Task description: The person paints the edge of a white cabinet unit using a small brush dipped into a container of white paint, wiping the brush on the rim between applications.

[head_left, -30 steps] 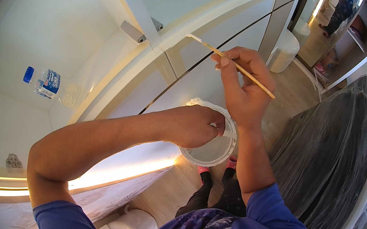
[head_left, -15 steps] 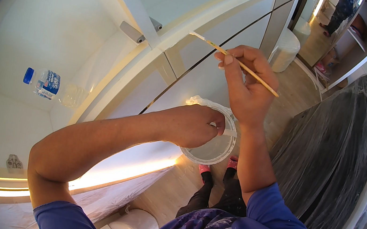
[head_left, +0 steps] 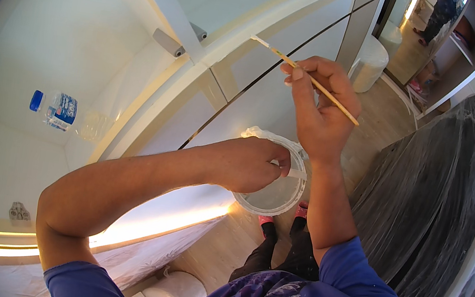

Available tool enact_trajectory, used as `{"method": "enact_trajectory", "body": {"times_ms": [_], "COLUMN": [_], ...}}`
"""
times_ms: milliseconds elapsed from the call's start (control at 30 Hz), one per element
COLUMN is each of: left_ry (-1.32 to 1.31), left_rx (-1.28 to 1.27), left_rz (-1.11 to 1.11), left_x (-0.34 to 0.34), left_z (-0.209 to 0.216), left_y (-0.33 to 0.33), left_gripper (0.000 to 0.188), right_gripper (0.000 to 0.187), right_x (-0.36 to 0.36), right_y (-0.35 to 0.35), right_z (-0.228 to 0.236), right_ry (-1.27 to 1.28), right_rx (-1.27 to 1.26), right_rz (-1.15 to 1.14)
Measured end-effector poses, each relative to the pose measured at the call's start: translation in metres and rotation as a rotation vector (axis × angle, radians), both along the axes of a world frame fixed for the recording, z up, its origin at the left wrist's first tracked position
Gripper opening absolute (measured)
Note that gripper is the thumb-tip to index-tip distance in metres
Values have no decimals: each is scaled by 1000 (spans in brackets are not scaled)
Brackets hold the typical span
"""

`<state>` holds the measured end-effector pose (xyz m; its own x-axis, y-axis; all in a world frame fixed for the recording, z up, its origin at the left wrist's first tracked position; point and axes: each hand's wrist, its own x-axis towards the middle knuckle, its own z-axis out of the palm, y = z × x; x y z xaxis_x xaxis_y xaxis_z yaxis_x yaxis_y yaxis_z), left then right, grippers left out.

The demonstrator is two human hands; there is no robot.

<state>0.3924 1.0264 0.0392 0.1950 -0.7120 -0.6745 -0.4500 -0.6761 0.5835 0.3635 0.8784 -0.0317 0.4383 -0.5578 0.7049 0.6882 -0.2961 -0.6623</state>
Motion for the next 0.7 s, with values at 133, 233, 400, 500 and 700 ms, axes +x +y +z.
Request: {"method": "enact_trajectory", "body": {"times_ms": [133, 233, 400, 500, 700], "left_ry": [-3, -16, -6, -14, 2], "left_rx": [-22, -84, -50, -6, 16], "left_rz": [-11, -35, -12, -21, -5], "left_x": [0, 2, 1, 0, -1], "left_z": [0, -9, -4, 3, 4], "left_y": [1, 5, 4, 0, -1], "left_gripper": [41, 41, 40, 40, 40], "right_gripper": [6, 6, 8, 7, 7], "right_x": [-2, -6, -7, 1, 2], "right_y": [6, 13, 14, 4, 0], "right_z": [-1, -1, 0, -3, -3], "right_ry": [18, 22, 21, 13, 10], "right_rx": [-27, -15, 56, 29, 28], "right_rz": [29, 80, 123, 70, 12]}}
